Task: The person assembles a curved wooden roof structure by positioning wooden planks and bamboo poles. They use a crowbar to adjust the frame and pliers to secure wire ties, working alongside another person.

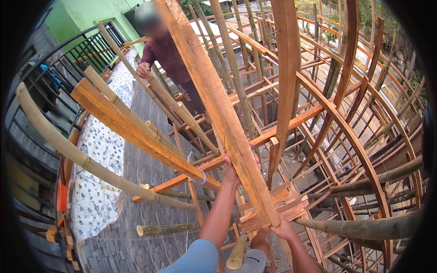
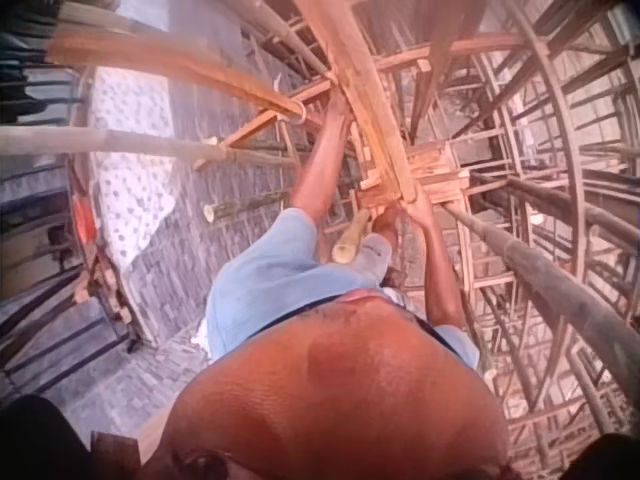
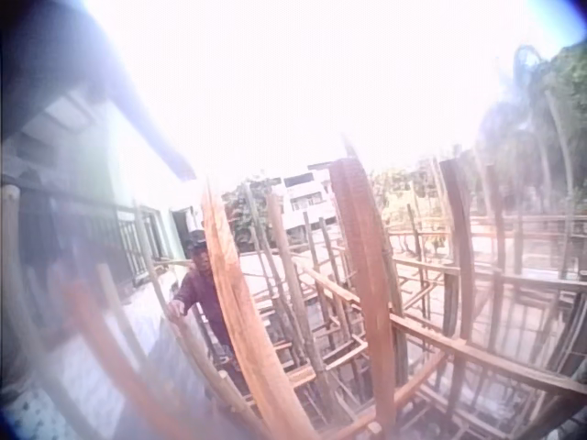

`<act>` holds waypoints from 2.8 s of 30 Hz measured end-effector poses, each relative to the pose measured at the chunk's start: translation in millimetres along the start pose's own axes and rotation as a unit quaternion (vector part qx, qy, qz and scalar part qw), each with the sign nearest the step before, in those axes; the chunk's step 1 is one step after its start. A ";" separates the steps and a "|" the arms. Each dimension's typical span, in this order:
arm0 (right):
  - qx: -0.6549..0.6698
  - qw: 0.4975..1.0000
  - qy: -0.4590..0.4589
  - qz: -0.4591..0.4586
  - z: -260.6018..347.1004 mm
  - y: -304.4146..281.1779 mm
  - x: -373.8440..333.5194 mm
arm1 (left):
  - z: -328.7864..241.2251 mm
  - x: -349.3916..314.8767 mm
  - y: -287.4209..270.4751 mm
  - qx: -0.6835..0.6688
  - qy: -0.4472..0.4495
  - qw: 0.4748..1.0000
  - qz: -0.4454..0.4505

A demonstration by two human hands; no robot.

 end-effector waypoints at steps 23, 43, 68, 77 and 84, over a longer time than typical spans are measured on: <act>-0.096 0.955 -0.191 -0.205 375.4 -63.0 -112.0 | 112.7 -266.8 150.2 0.129 0.000 0.976 -0.175; -0.018 0.873 -0.331 -0.358 320.7 -133.8 -419.9 | 126.5 -302.5 201.1 0.377 -0.157 0.911 -0.062; -0.249 0.342 -0.131 -0.896 358.3 -180.8 -667.5 | 174.3 -240.3 597.3 -0.007 -0.018 0.764 0.645; -0.218 0.403 -0.085 -0.885 244.7 -134.3 -756.0 | 220.5 -285.8 608.1 0.013 -0.082 0.747 0.659; -0.175 0.277 -0.024 -0.945 144.5 -142.0 -798.5 | 234.6 -322.9 587.0 0.138 -0.107 0.735 0.655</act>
Point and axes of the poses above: each hand's wrist, its own x-axis towards the middle knuckle, its own y-axis out of the palm, z = x × y, the point moved 1 cm from there along x, towards the middle knuckle, and after that the axes turned 7 degrees about -z, right-handed, at the moved point
